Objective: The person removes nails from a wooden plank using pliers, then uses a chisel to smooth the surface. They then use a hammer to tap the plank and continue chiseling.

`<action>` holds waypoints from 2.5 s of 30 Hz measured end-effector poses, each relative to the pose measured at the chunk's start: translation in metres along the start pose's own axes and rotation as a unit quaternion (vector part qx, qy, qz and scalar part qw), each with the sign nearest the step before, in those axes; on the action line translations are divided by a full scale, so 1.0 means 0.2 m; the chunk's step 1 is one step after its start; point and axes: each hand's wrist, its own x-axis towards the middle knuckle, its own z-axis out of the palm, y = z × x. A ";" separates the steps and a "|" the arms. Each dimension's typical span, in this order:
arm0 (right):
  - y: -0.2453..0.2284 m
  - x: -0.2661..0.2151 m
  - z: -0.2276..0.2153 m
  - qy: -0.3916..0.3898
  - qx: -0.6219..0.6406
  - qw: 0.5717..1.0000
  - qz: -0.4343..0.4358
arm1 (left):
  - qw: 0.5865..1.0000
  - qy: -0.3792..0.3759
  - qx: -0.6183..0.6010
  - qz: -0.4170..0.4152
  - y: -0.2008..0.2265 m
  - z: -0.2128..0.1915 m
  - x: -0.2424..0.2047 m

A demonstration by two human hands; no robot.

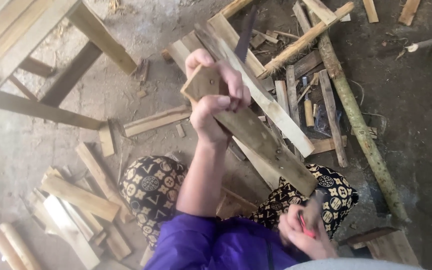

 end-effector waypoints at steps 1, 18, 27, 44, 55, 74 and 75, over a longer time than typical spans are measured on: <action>0.00 0.01 -0.02 0.071 -0.101 0.992 0.023 | 1.000 -0.001 0.010 0.001 0.00 0.03 0.00; -0.02 0.01 -0.01 0.250 -0.413 0.874 0.047 | 0.999 0.010 0.043 0.004 0.06 0.16 0.01; -0.04 0.03 0.07 0.291 -0.327 0.893 0.108 | 0.999 0.023 0.047 -0.008 0.06 0.15 -0.01; 0.04 -0.08 -0.12 0.298 -0.280 0.908 0.091 | 1.000 0.021 0.022 -0.008 0.05 0.10 0.00; 0.00 -0.07 -0.07 0.266 -0.316 0.901 0.137 | 0.999 0.038 0.034 -0.009 0.04 0.08 0.01; -0.04 -0.05 -0.09 0.254 -0.248 0.929 0.101 | 0.998 0.051 0.030 -0.028 0.03 0.04 0.01; -0.05 -0.04 -0.08 0.254 -0.248 0.930 0.100 | 0.998 0.050 0.029 -0.028 0.03 0.05 0.02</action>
